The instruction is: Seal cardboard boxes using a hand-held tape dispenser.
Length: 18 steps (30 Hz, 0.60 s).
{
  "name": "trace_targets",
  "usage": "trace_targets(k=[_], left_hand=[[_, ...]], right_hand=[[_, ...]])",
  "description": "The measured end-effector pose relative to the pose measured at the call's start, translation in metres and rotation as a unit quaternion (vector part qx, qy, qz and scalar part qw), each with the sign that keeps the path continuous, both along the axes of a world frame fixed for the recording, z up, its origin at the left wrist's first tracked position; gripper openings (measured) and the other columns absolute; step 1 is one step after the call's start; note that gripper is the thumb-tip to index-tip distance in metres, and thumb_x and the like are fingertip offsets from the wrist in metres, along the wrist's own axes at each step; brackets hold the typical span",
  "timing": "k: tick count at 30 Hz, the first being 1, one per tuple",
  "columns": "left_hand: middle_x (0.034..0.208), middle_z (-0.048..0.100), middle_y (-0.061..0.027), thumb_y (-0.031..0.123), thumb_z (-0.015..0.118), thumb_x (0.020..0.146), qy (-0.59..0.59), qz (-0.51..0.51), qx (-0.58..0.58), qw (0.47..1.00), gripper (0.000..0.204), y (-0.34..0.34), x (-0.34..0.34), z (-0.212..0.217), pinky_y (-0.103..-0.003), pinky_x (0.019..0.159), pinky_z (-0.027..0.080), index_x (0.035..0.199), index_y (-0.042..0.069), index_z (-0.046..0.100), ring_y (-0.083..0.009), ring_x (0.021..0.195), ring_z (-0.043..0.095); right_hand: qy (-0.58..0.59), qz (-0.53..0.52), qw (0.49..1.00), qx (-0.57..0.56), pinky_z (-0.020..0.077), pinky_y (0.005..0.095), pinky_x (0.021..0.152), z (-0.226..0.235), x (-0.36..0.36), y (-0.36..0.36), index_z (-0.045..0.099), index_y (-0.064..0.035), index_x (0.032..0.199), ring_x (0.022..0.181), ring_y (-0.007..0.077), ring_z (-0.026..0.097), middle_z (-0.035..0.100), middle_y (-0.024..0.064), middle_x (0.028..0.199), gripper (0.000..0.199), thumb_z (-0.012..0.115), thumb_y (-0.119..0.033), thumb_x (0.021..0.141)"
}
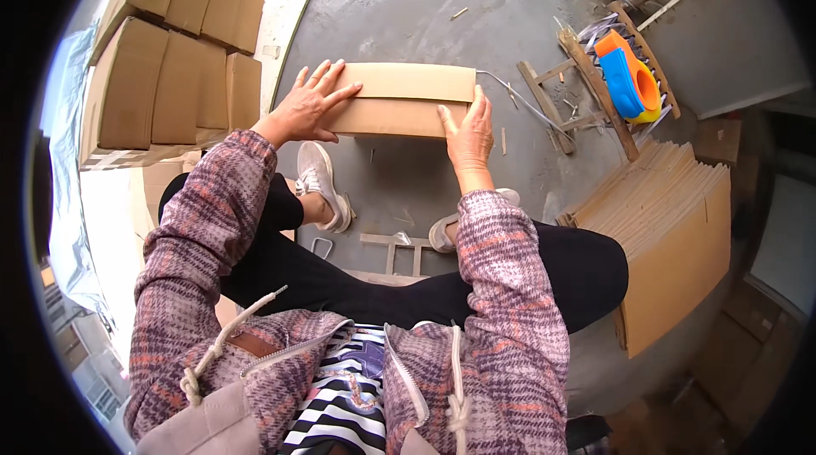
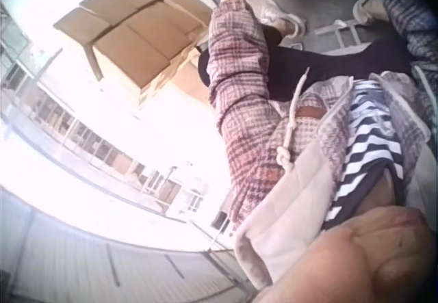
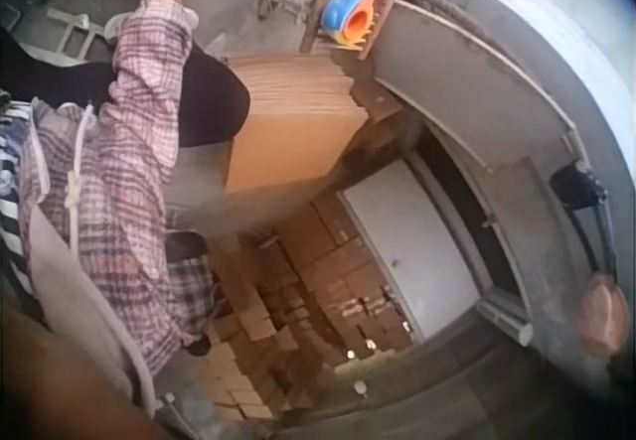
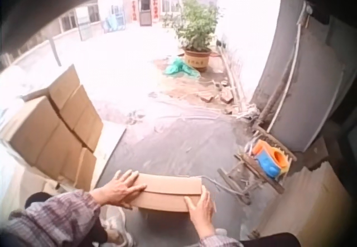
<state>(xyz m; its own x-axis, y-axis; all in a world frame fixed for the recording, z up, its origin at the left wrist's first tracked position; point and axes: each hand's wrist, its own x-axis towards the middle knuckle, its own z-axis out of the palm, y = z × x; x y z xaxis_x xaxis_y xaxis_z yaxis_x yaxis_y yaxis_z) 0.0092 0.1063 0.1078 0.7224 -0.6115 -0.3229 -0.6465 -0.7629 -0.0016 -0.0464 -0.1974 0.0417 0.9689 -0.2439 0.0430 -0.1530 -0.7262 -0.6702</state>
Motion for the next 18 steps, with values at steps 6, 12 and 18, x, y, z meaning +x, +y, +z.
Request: trace_targets(k=[6,12,18], left_hand=[[0.159,0.015,-0.0227,0.041,0.094,0.047,0.061,-0.051,-0.002,0.997,0.131,0.014,0.017,0.008,-0.059,0.114,0.024,0.155,0.034,0.02,-0.0424,0.144,0.022],[0.156,0.02,-0.0228,0.037,0.094,0.046,0.038,-0.046,-0.137,0.989,0.124,0.019,0.006,-0.008,-0.053,0.114,0.027,0.152,0.031,0.031,-0.0436,0.139,0.029],[0.144,0.034,-0.0217,0.042,0.091,0.047,-0.06,0.133,-0.259,0.955,0.112,-0.047,-0.11,-0.016,-0.052,0.098,0.038,0.147,0.029,0.041,-0.0433,0.122,0.041]], right_hand=[[0.034,0.025,0.999,-0.031,0.0461,0.0431,0.098,-0.002,0.004,-0.006,0.034,-0.0007,0.144,0.122,0.0369,0.052,0.048,0.0197,0.138,0.077,0.065,-0.044,0.09],[0.013,0.001,0.999,0.047,0.0458,0.0449,0.097,-0.003,0.014,-0.011,0.04,-0.0019,0.14,0.118,0.037,0.056,0.055,0.0214,0.132,0.055,0.051,-0.037,0.099],[-0.013,0.078,0.996,0.036,0.0476,0.0441,0.092,0.02,0.065,-0.035,0.053,-0.0118,0.131,0.113,0.0352,0.06,0.062,0.0162,0.125,0.037,0.049,-0.031,0.1]])
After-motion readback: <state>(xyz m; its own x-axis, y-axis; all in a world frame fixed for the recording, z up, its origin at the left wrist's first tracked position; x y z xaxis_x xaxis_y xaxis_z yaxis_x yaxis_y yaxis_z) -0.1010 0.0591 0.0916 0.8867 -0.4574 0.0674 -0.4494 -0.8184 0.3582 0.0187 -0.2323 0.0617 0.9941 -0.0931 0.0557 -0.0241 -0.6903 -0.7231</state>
